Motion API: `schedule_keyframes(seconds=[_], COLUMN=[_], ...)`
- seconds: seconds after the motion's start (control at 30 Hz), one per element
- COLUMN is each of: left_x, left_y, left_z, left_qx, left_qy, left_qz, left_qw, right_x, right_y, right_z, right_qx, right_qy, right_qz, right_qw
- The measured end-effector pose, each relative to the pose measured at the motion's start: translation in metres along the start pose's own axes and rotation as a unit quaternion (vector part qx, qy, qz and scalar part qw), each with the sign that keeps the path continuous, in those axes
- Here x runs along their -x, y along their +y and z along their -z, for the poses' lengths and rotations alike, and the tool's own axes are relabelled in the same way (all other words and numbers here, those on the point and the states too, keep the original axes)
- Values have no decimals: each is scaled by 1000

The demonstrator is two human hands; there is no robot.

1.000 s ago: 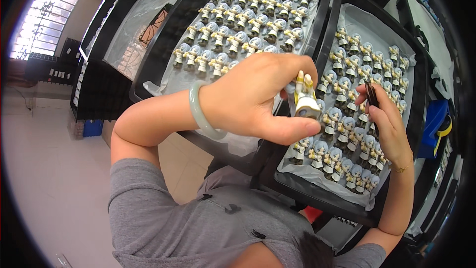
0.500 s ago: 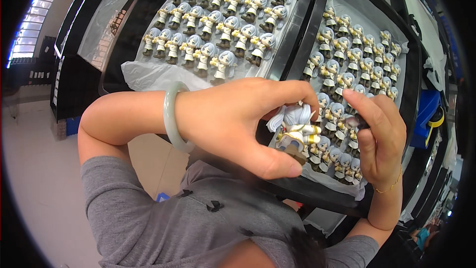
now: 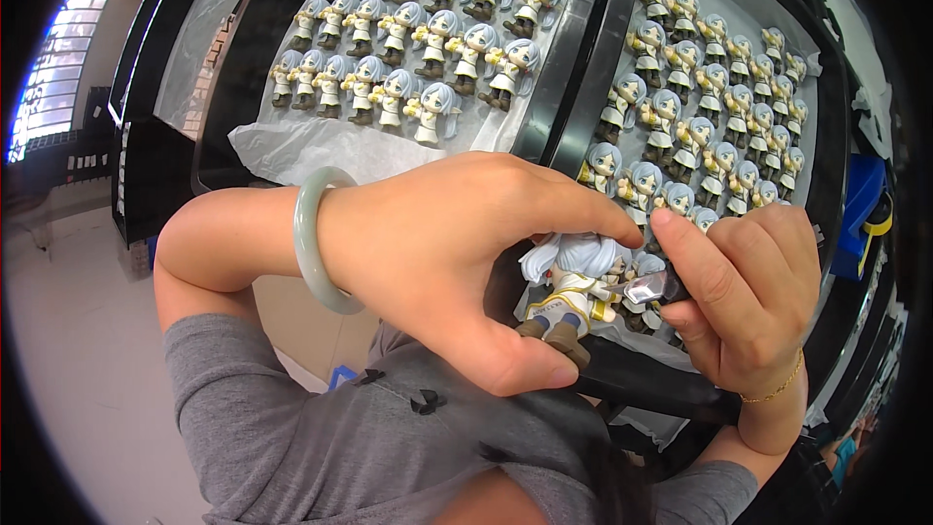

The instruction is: Inspecting and cleaning small character figurines on an assembly line.

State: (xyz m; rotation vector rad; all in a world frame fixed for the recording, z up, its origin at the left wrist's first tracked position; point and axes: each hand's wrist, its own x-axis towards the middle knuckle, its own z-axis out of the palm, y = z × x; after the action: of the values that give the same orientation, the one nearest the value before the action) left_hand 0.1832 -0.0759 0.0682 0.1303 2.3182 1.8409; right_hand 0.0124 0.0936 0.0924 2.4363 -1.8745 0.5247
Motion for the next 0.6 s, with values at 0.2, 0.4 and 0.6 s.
schedule_keyframes(seconds=[0.2,0.4,0.6], left_x=[1,1,1], left_y=[0,0,-2], left_z=[0,0,-1], left_qx=[-6,-2,5], left_qy=[-5,2,10], left_qz=[9,0,-20], left_qw=[1000,1000,1000], right_x=[0,1,-1], right_y=[-1,1,0], right_z=[-3,-8,-6], right_qx=[-13,-37,-47], right_qy=[-9,-5,-20], right_qz=[-5,-9,-14], right_qw=[1000,999,999])
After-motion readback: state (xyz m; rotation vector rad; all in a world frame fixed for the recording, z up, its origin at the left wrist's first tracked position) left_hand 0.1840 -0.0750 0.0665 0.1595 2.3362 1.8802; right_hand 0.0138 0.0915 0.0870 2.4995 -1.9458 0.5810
